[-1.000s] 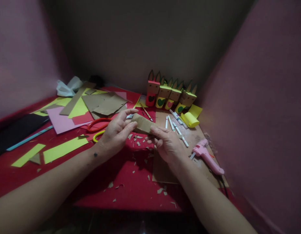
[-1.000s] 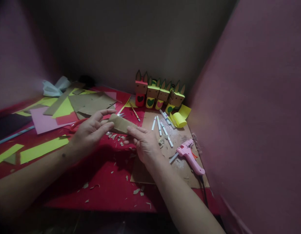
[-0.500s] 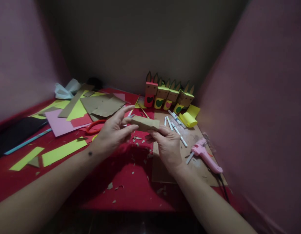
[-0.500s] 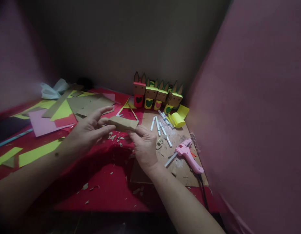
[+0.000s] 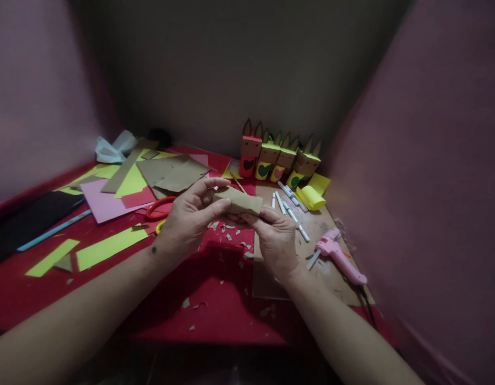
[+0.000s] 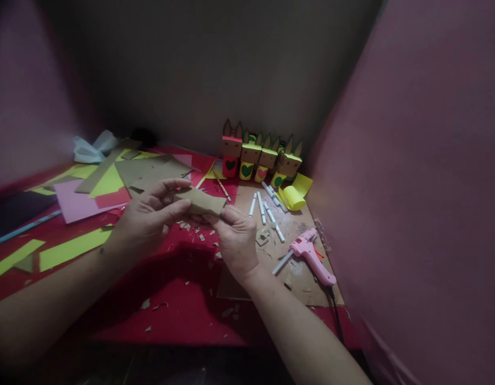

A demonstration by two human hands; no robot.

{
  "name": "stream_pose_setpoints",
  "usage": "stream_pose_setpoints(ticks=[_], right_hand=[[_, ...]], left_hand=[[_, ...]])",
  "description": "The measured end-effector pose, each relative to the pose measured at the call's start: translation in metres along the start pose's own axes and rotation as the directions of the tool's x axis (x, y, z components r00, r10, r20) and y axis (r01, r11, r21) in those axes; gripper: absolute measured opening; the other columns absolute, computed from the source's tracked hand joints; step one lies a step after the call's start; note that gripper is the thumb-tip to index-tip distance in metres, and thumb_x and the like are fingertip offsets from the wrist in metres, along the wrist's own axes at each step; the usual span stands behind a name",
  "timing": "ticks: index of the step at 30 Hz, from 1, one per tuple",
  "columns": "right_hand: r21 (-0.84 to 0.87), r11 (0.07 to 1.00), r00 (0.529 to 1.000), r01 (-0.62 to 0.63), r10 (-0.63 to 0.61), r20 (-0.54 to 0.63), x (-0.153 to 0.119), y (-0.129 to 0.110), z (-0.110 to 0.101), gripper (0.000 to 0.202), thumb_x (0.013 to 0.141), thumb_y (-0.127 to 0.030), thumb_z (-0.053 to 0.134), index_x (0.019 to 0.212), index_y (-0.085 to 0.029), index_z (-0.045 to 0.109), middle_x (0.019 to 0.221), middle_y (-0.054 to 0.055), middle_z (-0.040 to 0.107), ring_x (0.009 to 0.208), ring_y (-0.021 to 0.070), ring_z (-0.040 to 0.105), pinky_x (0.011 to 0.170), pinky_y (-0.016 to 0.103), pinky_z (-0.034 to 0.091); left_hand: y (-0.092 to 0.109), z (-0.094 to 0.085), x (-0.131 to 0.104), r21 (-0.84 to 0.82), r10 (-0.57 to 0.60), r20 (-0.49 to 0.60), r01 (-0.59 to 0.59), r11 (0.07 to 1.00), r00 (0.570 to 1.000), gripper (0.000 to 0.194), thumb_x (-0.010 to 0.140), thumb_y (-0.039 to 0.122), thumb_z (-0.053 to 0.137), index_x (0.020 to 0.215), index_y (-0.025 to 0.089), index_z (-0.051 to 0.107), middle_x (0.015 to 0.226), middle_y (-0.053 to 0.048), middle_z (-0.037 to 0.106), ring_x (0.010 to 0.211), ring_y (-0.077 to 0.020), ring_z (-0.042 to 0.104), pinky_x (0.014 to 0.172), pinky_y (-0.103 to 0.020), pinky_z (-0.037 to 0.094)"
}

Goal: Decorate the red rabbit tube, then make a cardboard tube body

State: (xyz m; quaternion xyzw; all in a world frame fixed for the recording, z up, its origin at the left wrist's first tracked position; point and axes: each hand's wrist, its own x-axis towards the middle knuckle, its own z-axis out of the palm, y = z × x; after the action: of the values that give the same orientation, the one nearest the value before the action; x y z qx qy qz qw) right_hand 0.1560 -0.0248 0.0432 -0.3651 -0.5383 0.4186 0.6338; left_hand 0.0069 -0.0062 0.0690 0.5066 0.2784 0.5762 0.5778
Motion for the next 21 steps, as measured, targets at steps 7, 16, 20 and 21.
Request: stream_pose_setpoints(ticks=[7,16,20,21], right_hand=[[-0.026,1.0,0.998,-0.015,0.016,0.061,-0.004,-0.008,0.009,0.012,0.076,-0.023,0.07,0.086,-0.028,0.077,0.092,0.002,0.069,0.089,0.0178,0.065,0.085,0.034,0.054],[0.166,0.979,0.993,-0.114,0.106,0.053,0.001,-0.007,0.01,0.009,0.078,-0.023,0.067,0.074,-0.023,0.074,0.07,-0.001,0.066,0.064,0.0122,0.059,0.066,0.027,0.05],[0.054,0.998,0.999,-0.038,0.036,0.025,0.003,-0.006,0.007,0.012,0.078,-0.025,0.067,0.067,-0.023,0.072,0.065,-0.002,0.063,0.062,0.0126,0.057,0.063,0.027,0.049],[-0.011,1.0,1.0,0.017,-0.016,0.02,0.003,-0.007,0.006,0.013,0.078,-0.025,0.067,0.066,-0.023,0.071,0.067,-0.001,0.063,0.066,0.0135,0.058,0.067,0.028,0.049]], left_hand=[[-0.004,-0.001,0.002,0.062,0.026,-0.058,-0.023,0.998,0.998,0.043,0.069,0.017,0.077,0.108,0.02,0.061,0.076,0.001,0.069,0.059,-0.0103,0.063,0.056,-0.02,0.053],[-0.007,0.003,-0.004,0.092,0.117,-0.082,-0.11,0.99,0.99,0.035,0.069,0.017,0.077,0.101,0.021,0.063,0.078,0.002,0.069,0.059,-0.0106,0.062,0.055,-0.021,0.052],[-0.004,0.004,-0.004,0.079,0.095,-0.077,-0.089,0.993,0.992,0.043,0.069,0.021,0.077,0.109,0.021,0.059,0.078,0.002,0.069,0.061,-0.0124,0.063,0.059,-0.024,0.053],[-0.003,0.005,-0.003,0.051,0.084,-0.075,-0.08,0.995,0.994,0.047,0.07,0.023,0.077,0.113,0.021,0.057,0.076,0.002,0.068,0.061,-0.0122,0.063,0.06,-0.024,0.053]])
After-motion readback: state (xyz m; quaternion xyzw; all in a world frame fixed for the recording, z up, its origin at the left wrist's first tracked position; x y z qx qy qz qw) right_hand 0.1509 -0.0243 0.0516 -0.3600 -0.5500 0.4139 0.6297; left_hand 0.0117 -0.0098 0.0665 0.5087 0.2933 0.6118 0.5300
